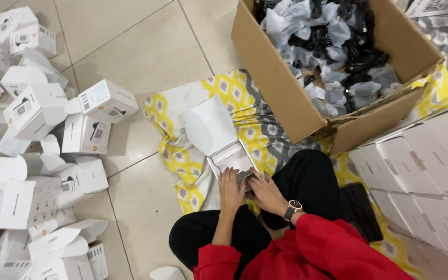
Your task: The person packs power adapters and cables into small electronics boxes.
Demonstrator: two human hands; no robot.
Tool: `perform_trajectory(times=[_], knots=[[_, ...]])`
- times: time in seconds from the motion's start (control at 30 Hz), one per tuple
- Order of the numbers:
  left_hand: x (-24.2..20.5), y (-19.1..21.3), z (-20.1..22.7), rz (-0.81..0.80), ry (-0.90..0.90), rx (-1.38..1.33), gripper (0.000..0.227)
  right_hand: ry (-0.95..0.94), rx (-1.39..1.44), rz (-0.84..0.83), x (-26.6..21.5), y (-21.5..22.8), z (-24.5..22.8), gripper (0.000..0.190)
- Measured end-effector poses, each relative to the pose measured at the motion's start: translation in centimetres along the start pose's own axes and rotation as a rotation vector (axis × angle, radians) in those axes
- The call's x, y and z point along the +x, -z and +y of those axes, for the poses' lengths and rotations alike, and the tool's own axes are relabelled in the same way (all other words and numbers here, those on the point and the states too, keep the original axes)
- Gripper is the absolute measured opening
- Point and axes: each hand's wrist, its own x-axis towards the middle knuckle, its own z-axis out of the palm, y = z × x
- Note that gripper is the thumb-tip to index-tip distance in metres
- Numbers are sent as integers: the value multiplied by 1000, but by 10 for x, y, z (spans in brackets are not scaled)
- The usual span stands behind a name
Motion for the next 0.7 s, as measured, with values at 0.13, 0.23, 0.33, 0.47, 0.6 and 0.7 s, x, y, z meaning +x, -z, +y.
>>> perform_trajectory(times=[0.13, 0.23, 0.33, 0.47, 0.6, 0.7], knots=[[7, 12, 22, 105, 8, -95, 39, -84, 188, 347, 14, 89, 14, 36], [29, 19, 49, 106, 44, -152, 35, -204, 125, 672, 25, 159, 64, 26], [60, 24, 85, 120, 25, -199, 28, -310, -66, 894, 27, 205, 123, 22], [99, 16, 128, 106, -47, -346, 19, -655, -47, 692, 13, 178, 226, 28], [141, 1, 159, 65, -147, -396, 16, -470, -149, 872, 6, 150, 242, 36], [182, -5, 184, 58, -184, -421, 10, -485, -265, 1009, 15, 122, 271, 29]])
